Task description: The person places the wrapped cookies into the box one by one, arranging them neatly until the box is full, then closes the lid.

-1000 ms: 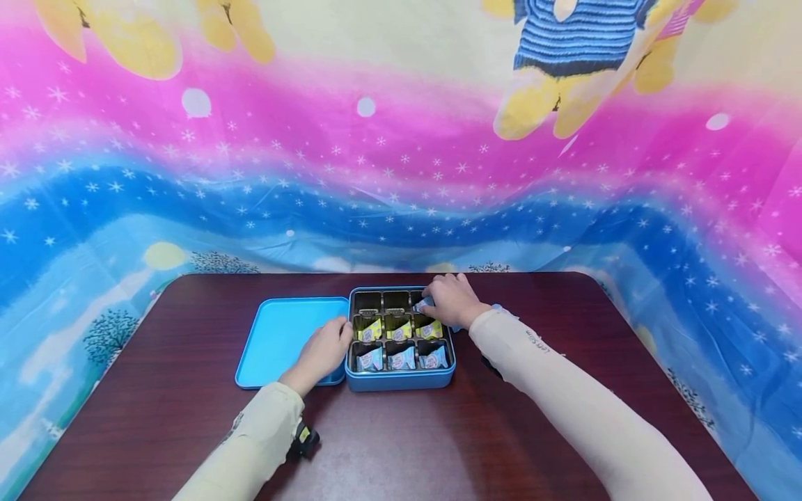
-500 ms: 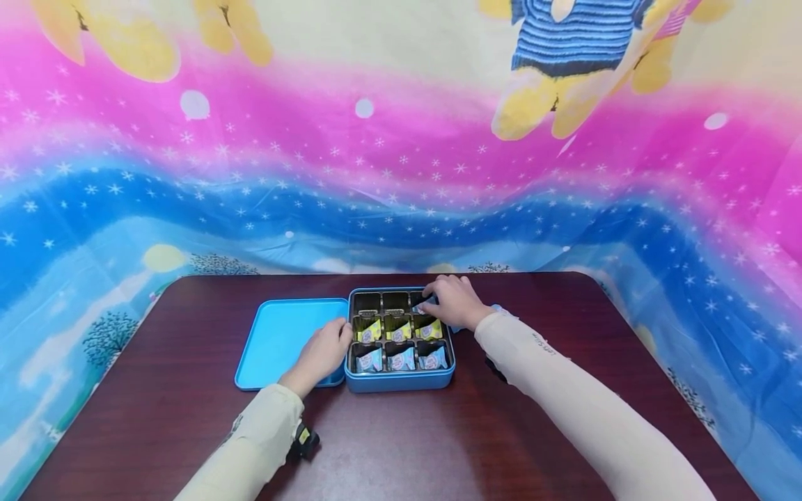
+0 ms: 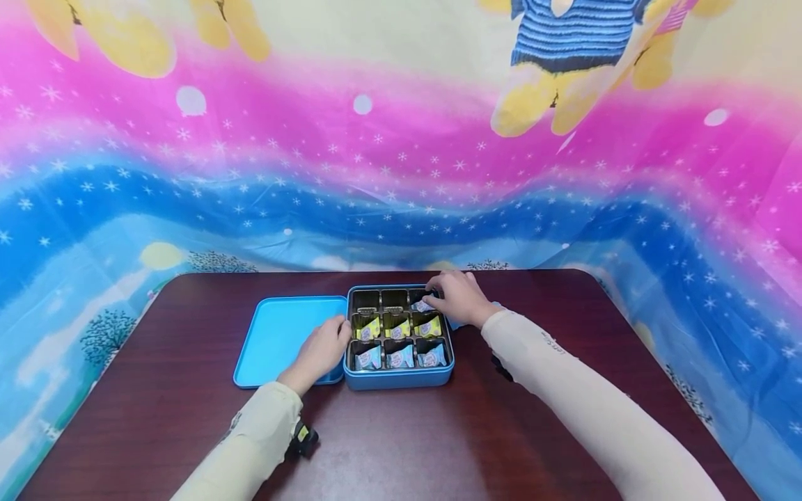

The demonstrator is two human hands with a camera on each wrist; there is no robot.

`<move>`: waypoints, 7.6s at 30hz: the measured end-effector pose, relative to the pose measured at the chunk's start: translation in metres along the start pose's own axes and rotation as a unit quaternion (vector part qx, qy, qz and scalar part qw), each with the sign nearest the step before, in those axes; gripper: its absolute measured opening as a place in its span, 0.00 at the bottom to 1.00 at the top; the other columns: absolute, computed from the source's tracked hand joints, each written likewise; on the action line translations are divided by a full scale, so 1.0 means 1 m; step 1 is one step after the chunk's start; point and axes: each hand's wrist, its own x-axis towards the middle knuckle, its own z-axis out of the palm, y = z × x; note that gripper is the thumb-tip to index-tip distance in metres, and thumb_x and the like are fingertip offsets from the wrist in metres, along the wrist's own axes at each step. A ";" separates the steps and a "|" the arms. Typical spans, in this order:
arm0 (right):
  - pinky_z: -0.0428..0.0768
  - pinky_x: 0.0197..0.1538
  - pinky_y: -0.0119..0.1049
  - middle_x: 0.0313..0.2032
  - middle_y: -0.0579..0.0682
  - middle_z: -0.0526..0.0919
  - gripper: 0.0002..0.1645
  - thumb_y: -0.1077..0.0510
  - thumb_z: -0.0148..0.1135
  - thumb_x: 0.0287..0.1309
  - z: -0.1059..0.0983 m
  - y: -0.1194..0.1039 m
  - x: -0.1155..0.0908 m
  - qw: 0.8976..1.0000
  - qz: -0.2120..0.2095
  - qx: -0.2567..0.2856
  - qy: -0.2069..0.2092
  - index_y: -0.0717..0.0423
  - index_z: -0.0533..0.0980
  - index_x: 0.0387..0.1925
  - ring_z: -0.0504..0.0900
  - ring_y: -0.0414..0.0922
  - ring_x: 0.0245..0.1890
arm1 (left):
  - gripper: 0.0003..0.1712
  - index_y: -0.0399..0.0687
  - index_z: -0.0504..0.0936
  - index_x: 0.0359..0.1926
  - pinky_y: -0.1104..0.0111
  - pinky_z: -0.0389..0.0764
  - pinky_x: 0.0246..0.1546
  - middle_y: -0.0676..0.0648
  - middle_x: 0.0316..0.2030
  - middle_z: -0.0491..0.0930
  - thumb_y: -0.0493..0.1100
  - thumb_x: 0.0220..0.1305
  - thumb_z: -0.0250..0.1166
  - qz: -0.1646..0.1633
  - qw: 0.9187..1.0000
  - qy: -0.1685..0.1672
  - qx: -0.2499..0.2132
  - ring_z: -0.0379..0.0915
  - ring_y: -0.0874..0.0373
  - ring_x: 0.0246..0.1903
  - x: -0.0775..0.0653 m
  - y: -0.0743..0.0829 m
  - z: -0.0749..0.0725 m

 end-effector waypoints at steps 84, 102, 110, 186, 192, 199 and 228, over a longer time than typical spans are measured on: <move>0.79 0.49 0.46 0.53 0.62 0.77 0.35 0.57 0.70 0.61 0.018 0.087 -0.032 0.983 0.073 0.125 -0.117 0.62 0.70 0.66 0.77 0.51 0.45 | 0.17 0.48 0.72 0.32 0.64 0.65 0.26 0.47 0.24 0.69 0.48 0.79 0.46 -0.003 1.000 -0.002 0.011 0.65 0.54 0.23 0.002 0.000 0.001; 0.77 0.45 0.42 0.44 0.60 0.77 0.32 0.61 0.72 0.58 0.023 0.084 -0.034 0.982 0.079 0.132 -0.110 0.65 0.73 0.63 0.74 0.50 0.41 | 0.17 0.48 0.70 0.31 0.64 0.65 0.26 0.47 0.24 0.68 0.48 0.79 0.46 0.003 1.000 0.002 0.014 0.64 0.54 0.22 0.002 -0.001 0.001; 0.71 0.35 0.37 0.34 0.58 0.74 0.28 0.67 0.70 0.57 0.028 0.095 -0.034 0.968 0.055 0.221 -0.107 0.66 0.75 0.60 0.69 0.46 0.31 | 0.17 0.48 0.71 0.31 0.64 0.65 0.25 0.47 0.24 0.68 0.48 0.79 0.46 0.003 1.000 0.004 0.008 0.64 0.55 0.22 0.002 -0.001 0.001; 0.76 0.31 0.33 0.36 0.56 0.79 0.20 0.62 0.70 0.60 0.022 0.101 -0.039 0.947 0.073 0.313 -0.002 0.64 0.80 0.53 0.74 0.45 0.28 | 0.18 0.47 0.70 0.31 0.64 0.64 0.23 0.46 0.23 0.68 0.48 0.79 0.45 -0.005 1.000 -0.002 0.007 0.63 0.54 0.20 0.000 0.001 0.001; 0.74 0.31 0.32 0.37 0.58 0.80 0.21 0.62 0.69 0.61 0.015 0.099 -0.036 0.948 0.069 0.311 0.003 0.68 0.79 0.54 0.73 0.42 0.27 | 0.18 0.48 0.70 0.31 0.64 0.64 0.24 0.46 0.23 0.68 0.49 0.79 0.45 -0.006 1.000 0.001 0.008 0.63 0.54 0.21 0.001 0.000 0.003; 0.72 0.30 0.32 0.37 0.57 0.80 0.22 0.62 0.68 0.62 0.010 0.093 -0.034 0.945 0.068 0.319 0.013 0.68 0.78 0.55 0.72 0.41 0.27 | 0.19 0.48 0.69 0.30 0.64 0.64 0.23 0.46 0.23 0.68 0.49 0.80 0.44 -0.007 1.000 -0.004 0.005 0.62 0.54 0.20 0.000 -0.001 0.002; 0.70 0.31 0.31 0.36 0.57 0.79 0.21 0.61 0.69 0.62 -0.008 0.069 -0.023 0.947 0.037 0.319 0.017 0.66 0.79 0.55 0.70 0.40 0.27 | 0.18 0.48 0.70 0.30 0.64 0.65 0.25 0.46 0.23 0.68 0.49 0.79 0.46 -0.007 1.000 0.003 0.009 0.64 0.54 0.21 0.001 0.002 0.001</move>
